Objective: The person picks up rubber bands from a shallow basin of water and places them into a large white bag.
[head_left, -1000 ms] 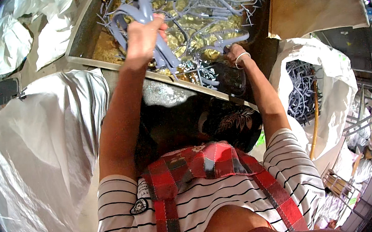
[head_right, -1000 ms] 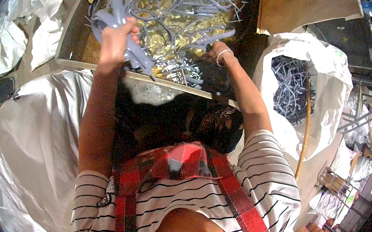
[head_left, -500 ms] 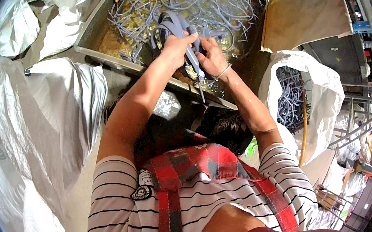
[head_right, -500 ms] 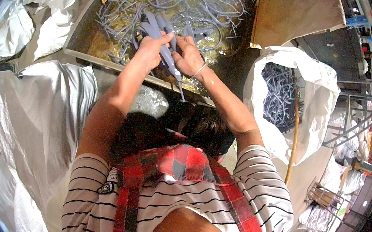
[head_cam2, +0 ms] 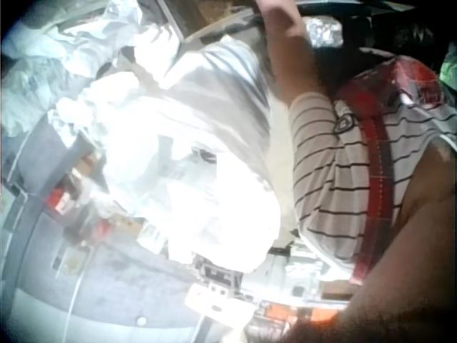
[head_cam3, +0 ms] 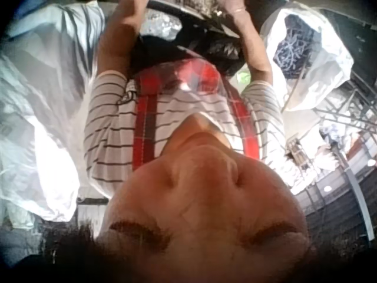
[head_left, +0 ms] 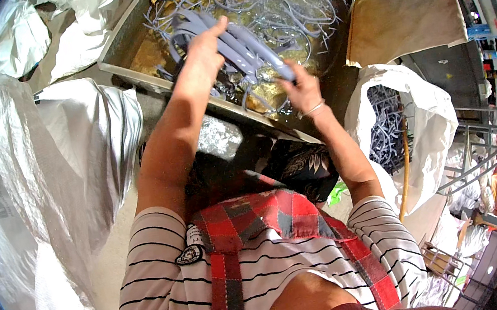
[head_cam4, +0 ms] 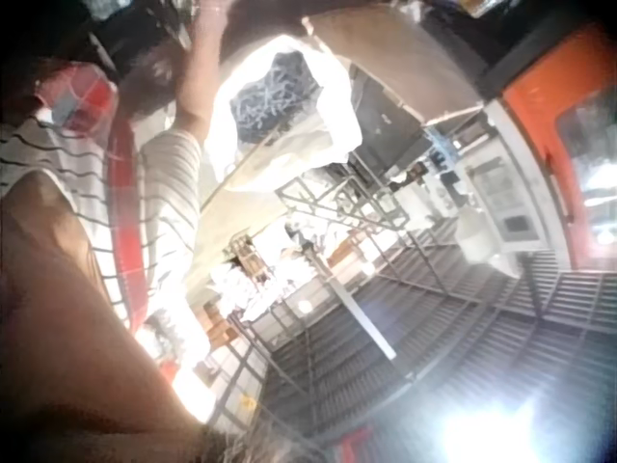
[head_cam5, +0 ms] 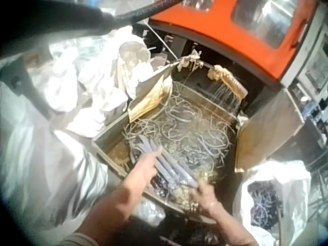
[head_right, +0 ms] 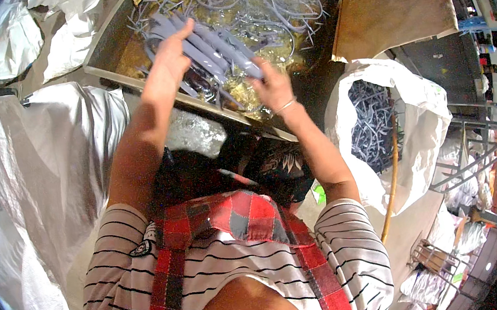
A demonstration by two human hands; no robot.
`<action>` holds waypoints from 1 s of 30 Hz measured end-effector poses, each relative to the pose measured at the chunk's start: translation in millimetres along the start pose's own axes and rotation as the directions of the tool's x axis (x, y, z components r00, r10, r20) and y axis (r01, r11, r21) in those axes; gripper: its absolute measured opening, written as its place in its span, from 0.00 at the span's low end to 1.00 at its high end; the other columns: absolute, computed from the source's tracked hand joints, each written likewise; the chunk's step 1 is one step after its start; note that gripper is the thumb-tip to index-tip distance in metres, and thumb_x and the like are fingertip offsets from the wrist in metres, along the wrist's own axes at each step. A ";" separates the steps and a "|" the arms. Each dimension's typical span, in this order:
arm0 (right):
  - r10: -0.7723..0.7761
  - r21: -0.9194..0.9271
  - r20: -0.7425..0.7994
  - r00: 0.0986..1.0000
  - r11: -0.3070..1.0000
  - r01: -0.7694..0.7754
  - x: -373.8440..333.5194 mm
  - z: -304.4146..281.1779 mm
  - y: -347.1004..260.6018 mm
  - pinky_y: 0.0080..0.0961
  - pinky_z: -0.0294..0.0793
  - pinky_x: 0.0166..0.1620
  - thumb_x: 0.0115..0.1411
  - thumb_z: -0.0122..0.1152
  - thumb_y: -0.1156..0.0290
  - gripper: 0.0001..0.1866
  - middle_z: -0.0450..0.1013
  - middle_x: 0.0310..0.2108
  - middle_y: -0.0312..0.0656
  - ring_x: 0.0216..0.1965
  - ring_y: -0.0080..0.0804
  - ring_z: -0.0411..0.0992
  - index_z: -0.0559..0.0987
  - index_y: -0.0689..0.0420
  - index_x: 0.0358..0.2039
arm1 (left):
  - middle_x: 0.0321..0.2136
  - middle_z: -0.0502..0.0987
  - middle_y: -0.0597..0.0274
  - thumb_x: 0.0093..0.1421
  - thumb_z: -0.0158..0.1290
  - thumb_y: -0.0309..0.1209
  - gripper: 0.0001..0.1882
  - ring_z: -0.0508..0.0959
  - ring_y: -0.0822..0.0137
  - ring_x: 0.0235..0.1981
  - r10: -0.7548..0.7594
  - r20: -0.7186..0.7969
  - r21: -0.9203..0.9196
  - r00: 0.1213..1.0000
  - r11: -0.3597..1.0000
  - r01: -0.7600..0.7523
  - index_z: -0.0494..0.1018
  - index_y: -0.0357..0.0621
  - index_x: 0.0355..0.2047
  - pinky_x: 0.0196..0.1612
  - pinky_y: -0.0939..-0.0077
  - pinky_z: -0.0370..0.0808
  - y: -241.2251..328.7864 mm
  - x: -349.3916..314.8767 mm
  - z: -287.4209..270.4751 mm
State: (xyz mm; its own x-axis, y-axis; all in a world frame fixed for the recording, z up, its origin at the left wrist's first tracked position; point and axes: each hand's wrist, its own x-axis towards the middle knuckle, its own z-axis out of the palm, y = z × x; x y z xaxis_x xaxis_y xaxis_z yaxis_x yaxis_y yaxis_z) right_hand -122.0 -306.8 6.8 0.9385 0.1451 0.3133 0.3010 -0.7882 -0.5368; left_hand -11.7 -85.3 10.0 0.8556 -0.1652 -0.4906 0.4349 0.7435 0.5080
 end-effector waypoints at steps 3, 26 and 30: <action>0.415 0.293 -0.371 0.830 0.901 -0.320 -5.0 -18.5 100.9 0.27 0.72 0.32 0.47 0.53 0.81 0.13 0.72 0.23 0.41 0.24 0.28 0.71 0.74 0.60 0.36 | 0.27 0.73 0.57 0.51 0.56 0.25 0.08 0.74 0.61 0.28 0.042 -0.051 -0.056 0.998 0.997 -0.045 0.70 0.35 0.31 0.32 0.67 0.72 22.9 11.9 -10.9; 0.615 0.369 0.610 0.500 0.338 -0.866 51.7 165.1 90.2 0.34 0.75 0.21 0.57 0.54 0.62 0.16 0.66 0.19 0.41 0.18 0.33 0.67 0.71 0.64 0.34 | 0.31 0.70 0.46 0.58 0.45 0.21 0.11 0.75 0.55 0.31 0.262 -0.212 -0.132 0.941 0.947 -0.293 0.61 0.28 0.40 0.36 0.58 0.76 75.5 14.2 -51.3; 0.580 0.067 0.451 0.678 0.736 -0.674 50.0 198.4 98.1 0.35 0.69 0.29 0.49 0.61 0.58 0.20 0.71 0.23 0.49 0.24 0.40 0.69 0.75 0.65 0.29 | 0.29 0.71 0.47 0.58 0.44 0.22 0.09 0.75 0.57 0.28 0.229 -0.194 -0.227 0.954 0.936 -0.270 0.63 0.27 0.37 0.35 0.62 0.76 79.9 17.0 -52.1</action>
State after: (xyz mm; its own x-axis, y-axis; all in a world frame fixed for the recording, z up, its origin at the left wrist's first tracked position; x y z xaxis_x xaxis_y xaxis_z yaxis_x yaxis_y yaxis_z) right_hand -12.0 -258.2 -185.5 0.8872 -0.0890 -0.4527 -0.3999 -0.6374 -0.6586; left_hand 22.9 5.1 5.4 0.8614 0.1378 -0.4890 0.1120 0.8873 0.4473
